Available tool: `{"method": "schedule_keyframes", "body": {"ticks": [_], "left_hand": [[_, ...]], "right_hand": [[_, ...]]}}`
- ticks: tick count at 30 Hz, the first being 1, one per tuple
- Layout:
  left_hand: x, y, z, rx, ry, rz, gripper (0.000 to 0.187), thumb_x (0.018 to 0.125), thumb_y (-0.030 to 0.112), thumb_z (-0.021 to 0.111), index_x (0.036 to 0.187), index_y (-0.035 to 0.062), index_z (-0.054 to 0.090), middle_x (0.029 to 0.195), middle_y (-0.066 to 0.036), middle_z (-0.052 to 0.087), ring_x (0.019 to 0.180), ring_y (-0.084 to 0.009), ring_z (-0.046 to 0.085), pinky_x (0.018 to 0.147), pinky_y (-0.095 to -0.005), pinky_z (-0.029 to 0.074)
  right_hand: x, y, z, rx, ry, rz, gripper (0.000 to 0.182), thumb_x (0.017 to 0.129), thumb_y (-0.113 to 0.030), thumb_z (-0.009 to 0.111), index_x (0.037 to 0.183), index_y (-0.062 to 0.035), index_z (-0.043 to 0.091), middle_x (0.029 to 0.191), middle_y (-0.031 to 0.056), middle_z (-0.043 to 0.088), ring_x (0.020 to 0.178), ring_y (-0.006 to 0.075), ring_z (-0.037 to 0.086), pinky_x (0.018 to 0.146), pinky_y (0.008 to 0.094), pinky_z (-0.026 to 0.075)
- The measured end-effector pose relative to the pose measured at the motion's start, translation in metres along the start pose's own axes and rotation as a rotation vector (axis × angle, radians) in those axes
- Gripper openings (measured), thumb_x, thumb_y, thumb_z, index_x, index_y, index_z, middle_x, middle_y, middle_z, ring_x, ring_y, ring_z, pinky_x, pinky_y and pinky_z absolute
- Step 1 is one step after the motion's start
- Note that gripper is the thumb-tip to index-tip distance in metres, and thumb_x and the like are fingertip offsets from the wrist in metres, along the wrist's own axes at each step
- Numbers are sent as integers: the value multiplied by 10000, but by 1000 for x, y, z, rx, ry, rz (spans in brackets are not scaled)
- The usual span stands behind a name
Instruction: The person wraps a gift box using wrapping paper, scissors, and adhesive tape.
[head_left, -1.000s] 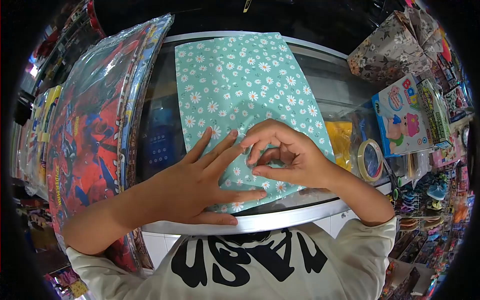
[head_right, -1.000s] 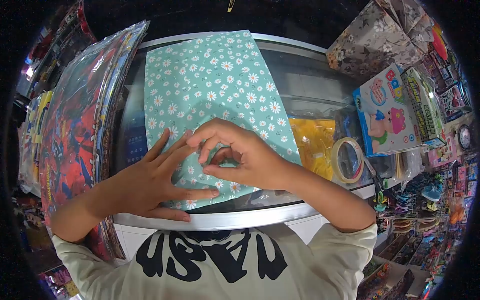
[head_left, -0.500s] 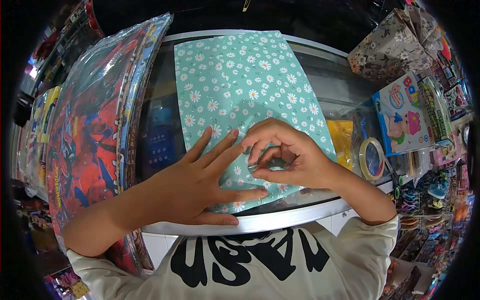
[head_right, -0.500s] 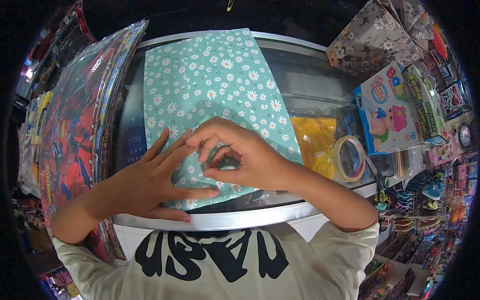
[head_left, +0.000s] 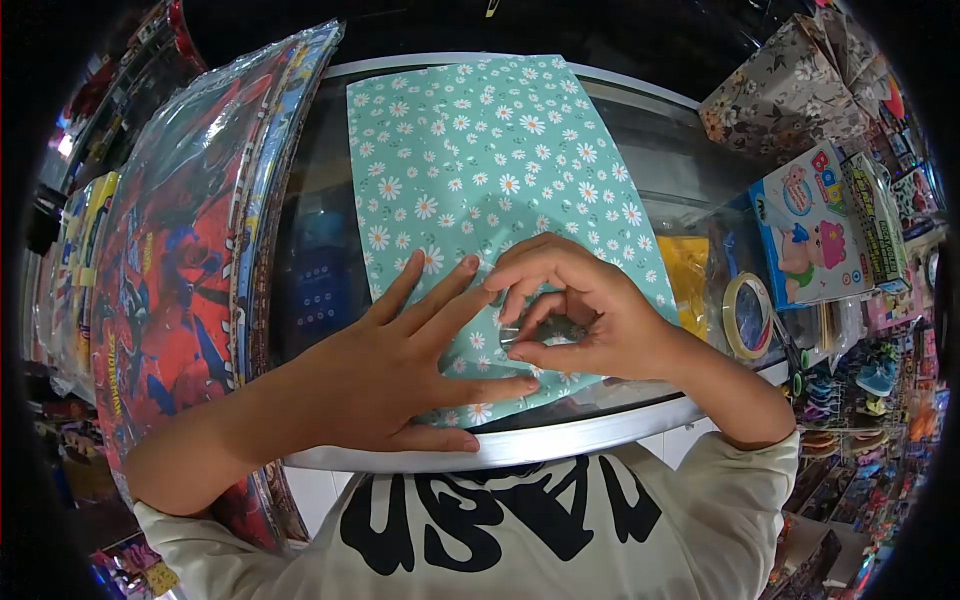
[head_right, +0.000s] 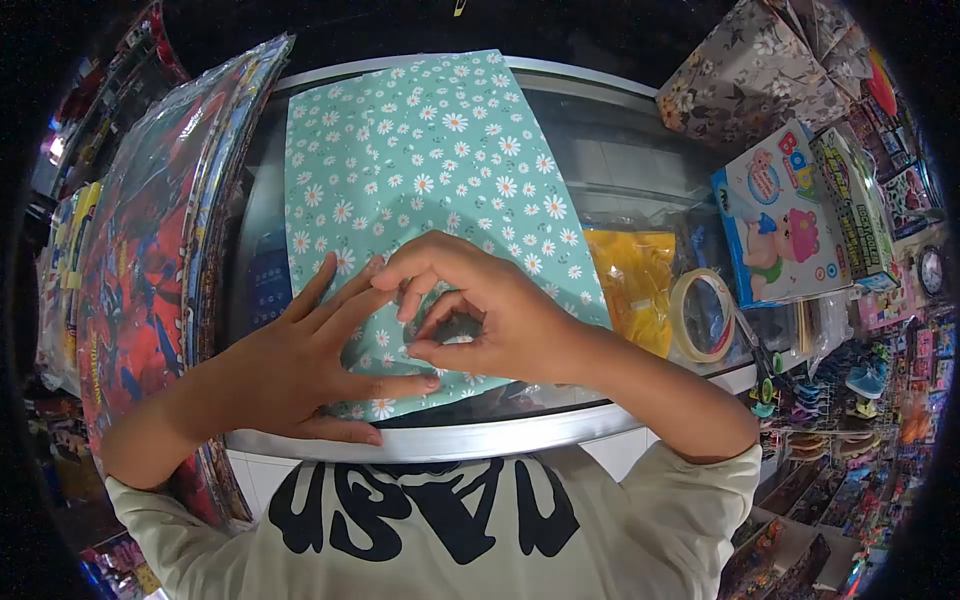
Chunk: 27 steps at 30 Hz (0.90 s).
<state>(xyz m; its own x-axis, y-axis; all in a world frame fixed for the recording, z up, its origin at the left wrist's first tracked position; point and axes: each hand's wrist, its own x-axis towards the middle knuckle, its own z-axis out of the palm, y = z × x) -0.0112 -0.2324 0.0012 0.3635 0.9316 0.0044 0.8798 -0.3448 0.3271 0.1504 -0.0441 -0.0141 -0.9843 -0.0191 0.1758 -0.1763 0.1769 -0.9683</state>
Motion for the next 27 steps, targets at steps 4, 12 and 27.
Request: {"method": "schedule_keyframes", "body": {"ticks": [4, 12, 27], "left_hand": [[0, 0, 0, 8, -8, -3, 526, 882, 643, 501, 1357, 419, 517, 1433, -285, 301, 1416, -469, 219, 1130, -656, 127], [1, 1, 1, -2, -4, -5, 515, 881, 638, 508, 1348, 421, 524, 1455, -275, 278, 1425, -462, 204, 1134, -647, 129], [2, 4, -4, 6, -31, -32, 516, 871, 640, 525, 1337, 419, 537, 1499, -296, 212, 1427, -471, 179, 1151, -601, 155]], "right_hand": [[-1, 2, 1, -11, 2, -15, 557, 784, 95, 723, 1279, -73, 531, 1210, 76, 481, 1021, 141, 590, 799, 241, 526], [0, 1, 2, -138, 47, -89, 554, 783, 65, 741, 1275, -76, 530, 1204, 74, 499, 1042, 139, 560, 794, 245, 518], [12, -3, -3, -376, 107, -70, 615, 738, -43, 790, 1270, -134, 497, 1006, 43, 589, 862, 183, 570, 732, 327, 481]]}}
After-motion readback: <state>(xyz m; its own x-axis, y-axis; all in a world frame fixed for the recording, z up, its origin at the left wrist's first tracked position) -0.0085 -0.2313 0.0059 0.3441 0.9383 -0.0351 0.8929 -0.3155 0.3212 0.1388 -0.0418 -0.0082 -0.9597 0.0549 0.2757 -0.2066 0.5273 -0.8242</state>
